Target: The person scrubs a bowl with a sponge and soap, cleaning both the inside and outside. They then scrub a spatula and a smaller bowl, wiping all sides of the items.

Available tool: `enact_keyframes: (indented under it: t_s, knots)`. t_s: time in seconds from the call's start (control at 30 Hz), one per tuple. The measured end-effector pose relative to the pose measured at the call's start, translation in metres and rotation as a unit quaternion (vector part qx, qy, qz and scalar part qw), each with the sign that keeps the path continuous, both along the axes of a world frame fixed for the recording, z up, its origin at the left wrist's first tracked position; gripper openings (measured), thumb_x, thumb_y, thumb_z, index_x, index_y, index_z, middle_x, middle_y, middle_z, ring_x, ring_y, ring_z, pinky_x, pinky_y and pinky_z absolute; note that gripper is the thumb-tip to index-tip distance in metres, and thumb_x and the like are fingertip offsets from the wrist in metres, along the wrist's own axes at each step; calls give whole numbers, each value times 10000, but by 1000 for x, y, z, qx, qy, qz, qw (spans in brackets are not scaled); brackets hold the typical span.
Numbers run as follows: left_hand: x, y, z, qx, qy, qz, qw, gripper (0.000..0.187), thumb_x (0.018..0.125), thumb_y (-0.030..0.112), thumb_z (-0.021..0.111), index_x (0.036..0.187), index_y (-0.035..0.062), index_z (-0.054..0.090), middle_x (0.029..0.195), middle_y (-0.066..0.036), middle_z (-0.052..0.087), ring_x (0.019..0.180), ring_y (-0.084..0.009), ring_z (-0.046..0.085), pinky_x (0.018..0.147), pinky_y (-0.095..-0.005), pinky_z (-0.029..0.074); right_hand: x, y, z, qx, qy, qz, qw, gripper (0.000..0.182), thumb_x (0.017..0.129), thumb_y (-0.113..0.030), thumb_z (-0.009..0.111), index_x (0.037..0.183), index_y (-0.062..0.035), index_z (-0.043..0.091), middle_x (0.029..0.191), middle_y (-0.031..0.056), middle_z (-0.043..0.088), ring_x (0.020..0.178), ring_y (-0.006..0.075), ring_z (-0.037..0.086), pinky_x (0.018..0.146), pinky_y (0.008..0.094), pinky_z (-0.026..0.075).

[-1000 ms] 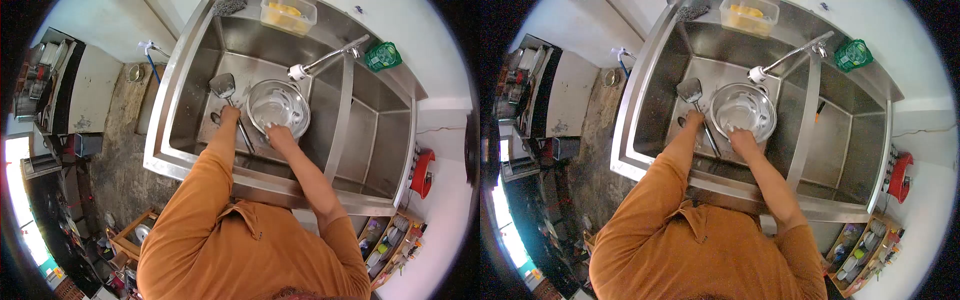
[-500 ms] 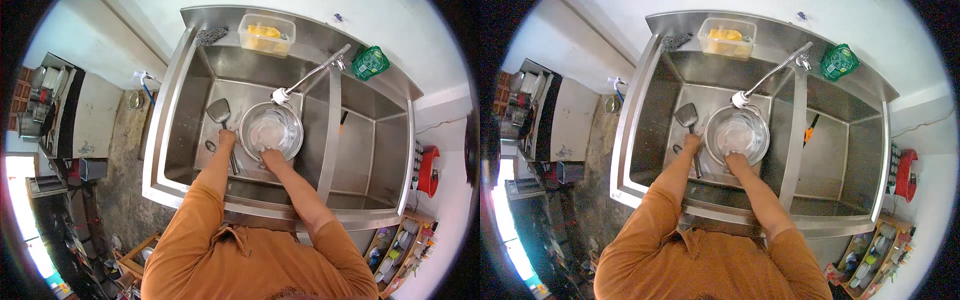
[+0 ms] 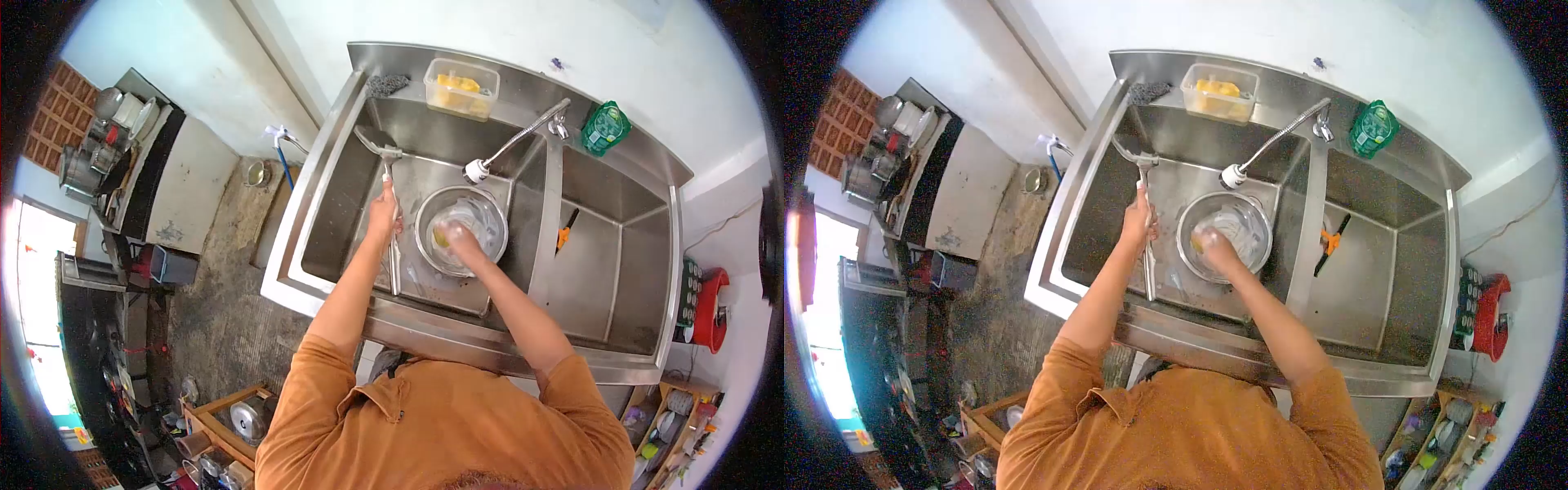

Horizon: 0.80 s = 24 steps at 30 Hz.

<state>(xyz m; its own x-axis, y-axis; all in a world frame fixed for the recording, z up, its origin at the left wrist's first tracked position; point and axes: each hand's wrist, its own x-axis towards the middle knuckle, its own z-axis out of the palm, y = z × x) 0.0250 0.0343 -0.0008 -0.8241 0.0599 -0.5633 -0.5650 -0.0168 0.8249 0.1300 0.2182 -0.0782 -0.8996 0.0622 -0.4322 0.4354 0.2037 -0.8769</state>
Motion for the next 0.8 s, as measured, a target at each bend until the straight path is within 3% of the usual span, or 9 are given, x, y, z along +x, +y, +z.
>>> enact_keyframes:
  t_s: [0.03,0.17,0.3,0.37,0.43,0.53,0.67,0.77,0.8]
  knots:
    - [7,-1,12,42,30,-3,999,598,939,656,463,737,94,433,492,8,378,352,-117,349,345,-292,290,-2,1,24,-151,2,-82,985,334,944,-320,566,1179,-87,614,1184,77,641,1024,207,612,795,348,511]
    - [24,-1,57,89,153,-53,983,560,979,621,409,840,84,489,544,18,371,364,-104,333,354,-297,296,-7,-4,109,-189,182,-128,956,280,962,-207,538,1194,-69,610,1139,32,627,1001,131,568,805,296,486]
    - [31,-1,96,107,194,-4,975,508,1003,573,402,845,98,493,541,35,368,363,-81,332,346,-251,273,-1,-20,168,-116,306,-148,933,242,956,-108,535,1168,-5,588,1111,83,617,1032,139,571,914,268,434]
    - [41,5,101,81,213,14,974,510,1007,561,402,805,101,492,540,39,370,365,-78,332,344,-249,267,0,-30,183,7,468,-174,867,249,932,-61,551,1175,-7,574,1124,96,610,1057,163,575,941,294,435]
    - [42,9,92,53,228,23,972,516,1011,549,402,764,104,490,538,43,371,368,-75,332,343,-247,261,5,-40,213,71,531,-165,828,295,900,-22,574,1195,-27,566,1175,151,606,1120,273,581,993,354,427]
    - [44,17,80,-78,323,11,943,596,1023,477,425,741,-29,567,626,-121,563,597,-227,560,592,-386,423,6,-52,245,198,603,-130,762,332,875,-33,592,1207,-55,588,1243,172,587,1209,354,520,1047,447,398]
    - [69,29,85,-42,463,14,885,546,1026,431,441,887,-53,653,723,-195,649,654,-274,603,652,-402,465,1,-51,259,399,650,25,646,350,865,-106,609,1214,-136,630,1290,143,577,1300,341,461,1122,538,309]
    - [85,29,90,-114,460,-27,880,434,1021,345,461,1009,-31,678,829,-268,658,734,-365,648,692,-428,479,-30,-29,269,454,622,-30,637,354,858,-85,590,1202,-148,645,1324,152,557,1309,348,455,1116,537,322]
    - [92,28,95,-120,448,-59,884,421,1017,343,469,995,-21,680,813,-275,642,744,-378,659,676,-424,480,-38,-24,275,409,614,-81,670,356,848,-86,586,1197,-126,645,1359,156,530,1310,355,454,1101,541,340]
